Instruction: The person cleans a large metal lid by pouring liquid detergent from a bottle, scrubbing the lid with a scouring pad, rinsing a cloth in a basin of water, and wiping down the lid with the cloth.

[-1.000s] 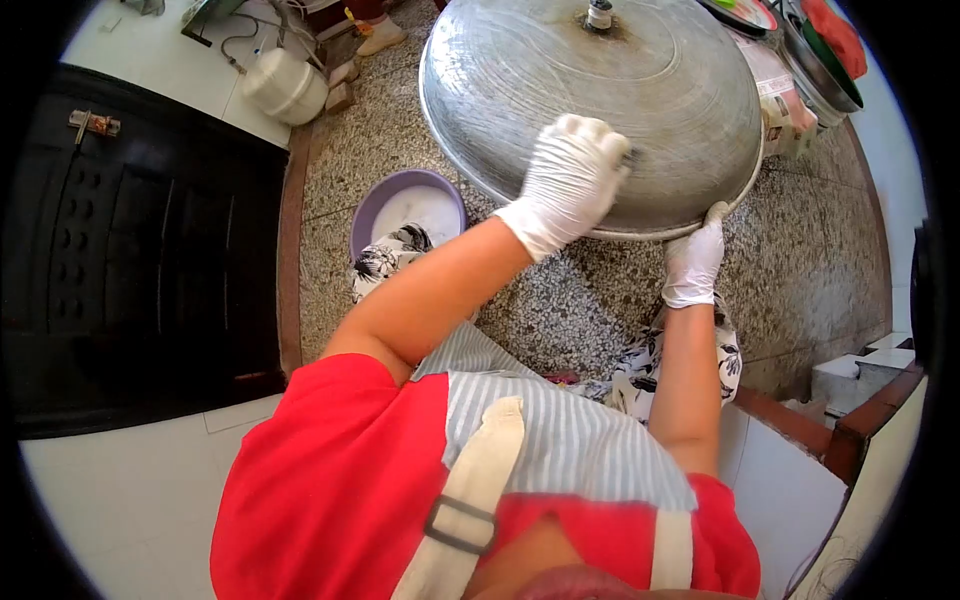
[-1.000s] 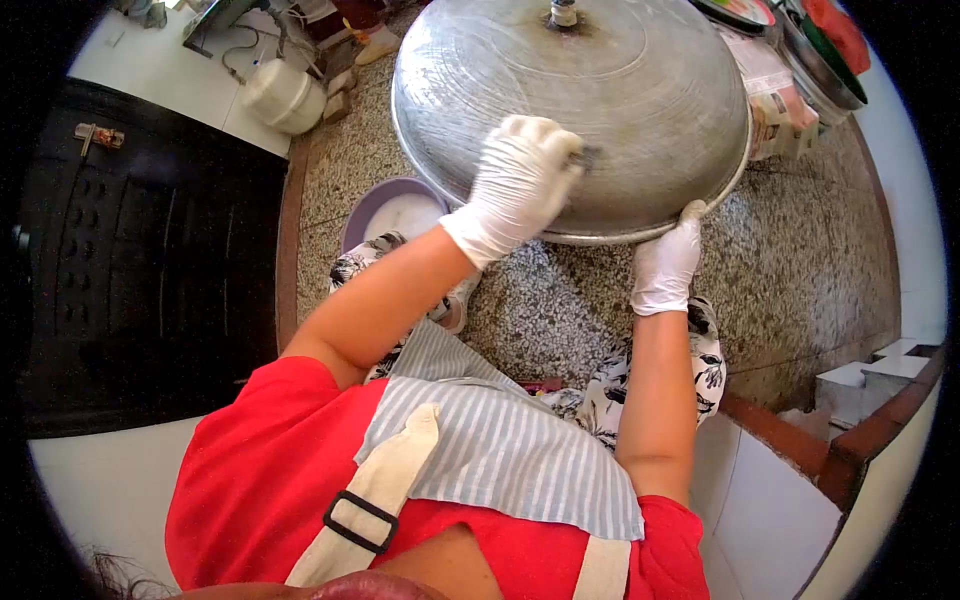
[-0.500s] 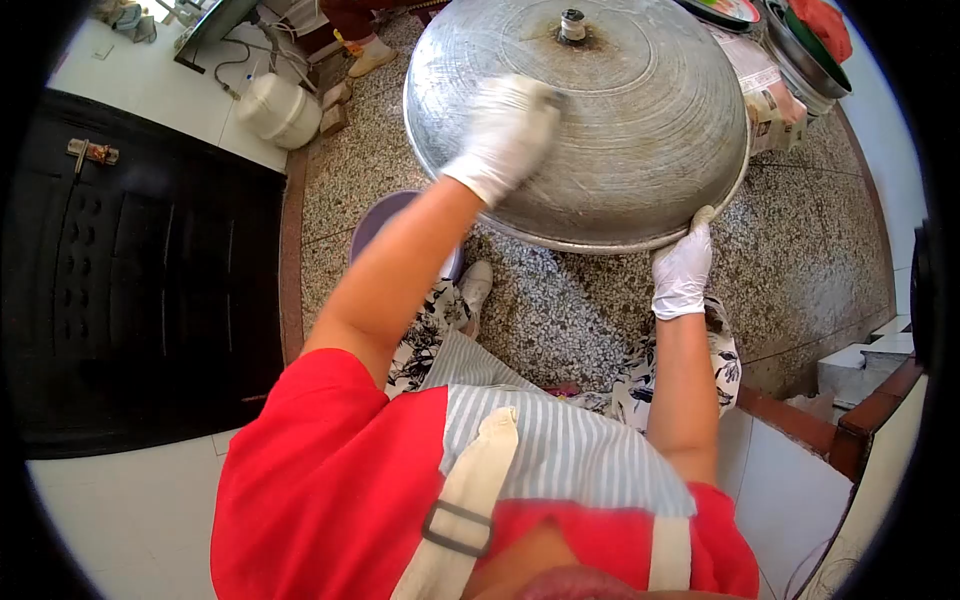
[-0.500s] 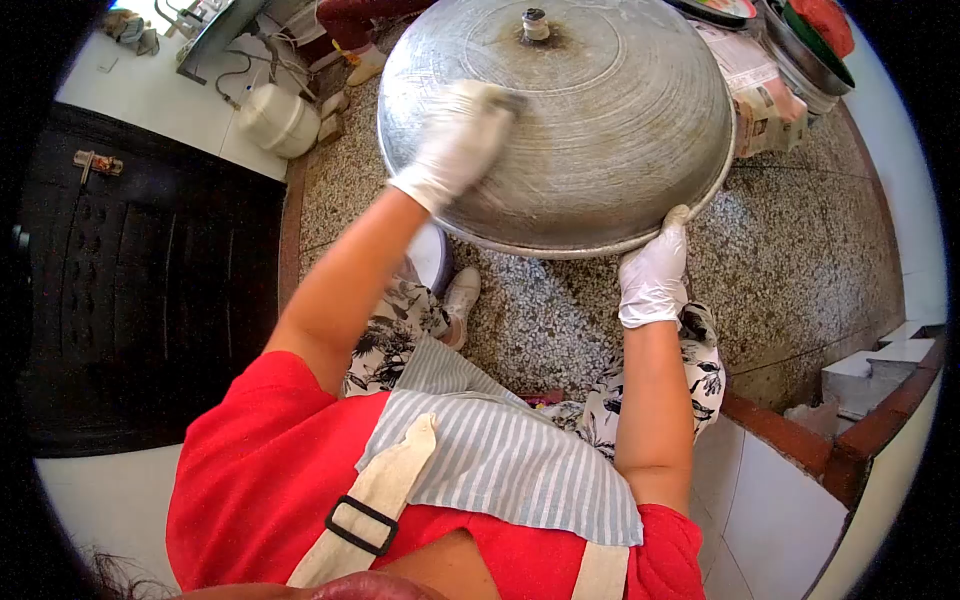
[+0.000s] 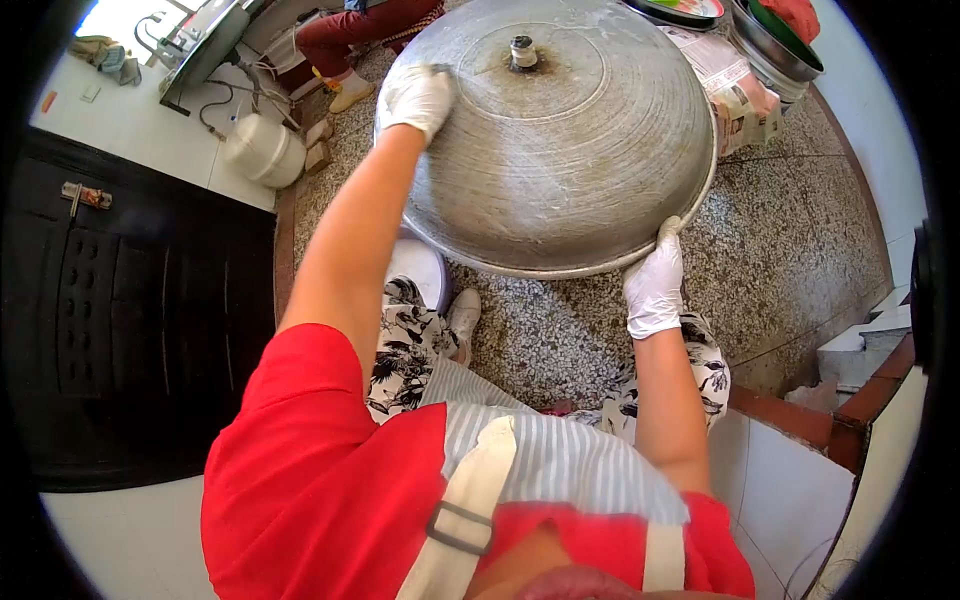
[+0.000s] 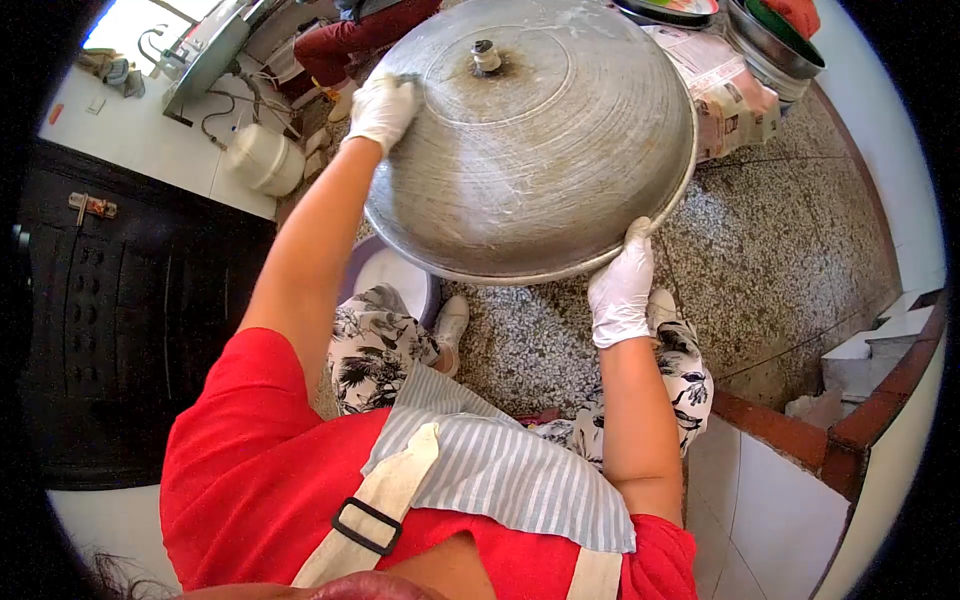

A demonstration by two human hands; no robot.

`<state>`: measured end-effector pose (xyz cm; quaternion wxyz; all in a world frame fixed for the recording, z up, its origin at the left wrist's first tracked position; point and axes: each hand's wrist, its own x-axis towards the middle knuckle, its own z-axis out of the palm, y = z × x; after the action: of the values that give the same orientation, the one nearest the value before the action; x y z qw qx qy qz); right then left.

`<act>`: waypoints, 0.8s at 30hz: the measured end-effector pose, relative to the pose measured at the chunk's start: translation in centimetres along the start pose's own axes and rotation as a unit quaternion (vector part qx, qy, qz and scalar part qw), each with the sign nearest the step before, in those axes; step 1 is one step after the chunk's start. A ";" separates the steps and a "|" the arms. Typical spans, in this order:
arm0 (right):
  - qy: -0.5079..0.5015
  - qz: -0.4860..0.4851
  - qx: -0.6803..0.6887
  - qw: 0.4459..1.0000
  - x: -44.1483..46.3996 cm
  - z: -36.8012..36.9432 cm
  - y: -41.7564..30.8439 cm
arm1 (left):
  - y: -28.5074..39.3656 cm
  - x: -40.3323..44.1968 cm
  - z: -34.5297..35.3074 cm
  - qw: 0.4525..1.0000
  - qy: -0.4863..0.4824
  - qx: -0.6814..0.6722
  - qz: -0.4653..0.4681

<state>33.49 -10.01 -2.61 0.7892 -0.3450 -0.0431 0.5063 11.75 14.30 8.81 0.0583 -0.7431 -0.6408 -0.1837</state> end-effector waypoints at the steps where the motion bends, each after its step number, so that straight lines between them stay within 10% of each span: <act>1: -0.007 -0.001 -0.005 1.000 0.1 -0.3 0.1 | 2.2 -0.2 1.0 0.993 -0.063 -0.095 -0.004; 6: -0.029 -0.017 -0.004 0.999 0.2 -0.6 0.2 | 14.4 -5.1 3.6 0.972 0.081 -0.078 0.207; 11: -0.019 -0.009 0.008 1.000 0.7 -0.6 0.1 | 12.2 -2.0 2.0 0.966 -0.060 -0.119 0.220; 13: -0.001 -0.015 0.015 1.000 0.9 -0.5 0.2 | 7.9 -1.9 1.8 0.955 0.075 -0.136 0.254; 17: 0.032 -0.019 0.019 0.999 0.3 0.1 0.1 | -0.7 -4.7 0.4 0.961 -0.064 -0.264 0.048; 19: 0.033 -0.011 0.035 0.999 0.5 0.0 0.3 | -2.2 -7.2 -0.7 0.974 -0.002 -0.196 0.112; 21: 0.028 -0.013 0.044 0.999 0.4 0.3 0.2 | 1.4 -10.7 -2.8 0.930 -0.168 -0.328 0.005; 22: 0.021 -0.012 0.045 0.999 0.0 0.4 0.1 | 1.8 -11.4 -0.9 0.937 -0.028 -0.223 0.267; 24: 0.015 -0.018 0.031 0.999 -0.1 0.2 0.2 | 7.0 -12.8 -2.2 0.916 -0.039 -0.175 0.359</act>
<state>33.21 -9.97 -2.57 0.8092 -0.3273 -0.0221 0.4874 16.73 0.51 7.42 -0.0356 -0.9280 -0.2903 -0.2308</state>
